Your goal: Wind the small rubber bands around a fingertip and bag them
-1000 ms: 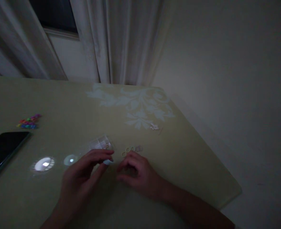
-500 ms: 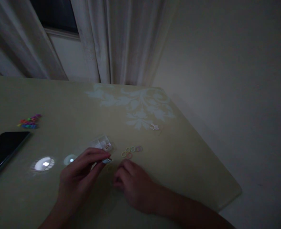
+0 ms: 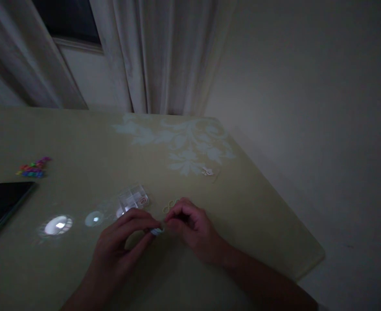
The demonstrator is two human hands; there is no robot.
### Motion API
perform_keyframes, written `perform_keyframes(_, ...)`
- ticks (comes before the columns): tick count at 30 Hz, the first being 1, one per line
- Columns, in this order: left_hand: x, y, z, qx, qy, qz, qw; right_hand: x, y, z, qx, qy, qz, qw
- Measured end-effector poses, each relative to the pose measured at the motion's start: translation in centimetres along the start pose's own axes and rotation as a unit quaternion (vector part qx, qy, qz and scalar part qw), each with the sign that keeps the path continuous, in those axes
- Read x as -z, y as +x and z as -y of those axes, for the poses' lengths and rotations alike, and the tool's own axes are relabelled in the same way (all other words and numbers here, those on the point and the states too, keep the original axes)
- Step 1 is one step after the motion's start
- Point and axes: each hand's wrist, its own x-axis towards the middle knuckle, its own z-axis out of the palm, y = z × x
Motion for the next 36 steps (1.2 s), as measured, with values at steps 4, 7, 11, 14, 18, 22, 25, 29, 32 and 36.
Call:
perform_keyframes(4, 0.2, -0.1, -0.3, 0.006, 0.033, -0.036, 0.999, 2.7, 1.4, -0.7, 0.048, -0.151, -0.108, 0.981)
perform_keyframes(7, 0.0, 0.0, -0.6, 0.027, 0.019, -0.054, 0.998, 4.2, 2.0, -1.5, 0.059, -0.278, -0.060, 0.957)
perform_keyframes(11, -0.1, 0.2, -0.7, 0.044, -0.020, -0.062, 0.997, 4.3, 2.0, -2.5, 0.060, -0.392, 0.010, 0.918)
perform_keyframes(14, -0.1, 0.3, -0.6, 0.033, -0.007, -0.059, 0.998, 3.7, 1.9, -2.9, 0.066, -0.460, 0.033, 0.885)
perform_keyframes(18, 0.0, 0.2, -0.4, 0.029, 0.011, -0.059, 0.998, 3.2, 1.9, -3.3, 0.085, -0.550, 0.049, 0.829)
perform_keyframes(22, -0.1, 0.3, -0.4, 0.026, 0.006, -0.055, 0.998, 2.9, 1.7, -3.5, 0.089, -0.601, 0.069, 0.791)
perform_keyframes(25, 0.0, 0.4, -0.5, 0.033, 0.004, -0.052, 0.998, 2.9, 1.5, -3.6, 0.095, -0.607, 0.068, 0.786)
perform_keyframes(29, 0.1, 0.4, -0.6, 0.059, -0.001, -0.049, 0.997, 3.1, 1.5, -3.3, 0.093, -0.576, 0.072, 0.809)
perform_keyframes(32, 0.1, 0.2, -0.4, 0.052, 0.001, -0.052, 0.997, 3.4, 1.7, -2.8, 0.083, -0.519, 0.061, 0.849)
perform_keyframes(36, -0.1, 0.2, -0.1, 0.051, 0.006, -0.060, 0.997, 3.6, 1.8, -2.3, 0.080, -0.505, 0.056, 0.858)
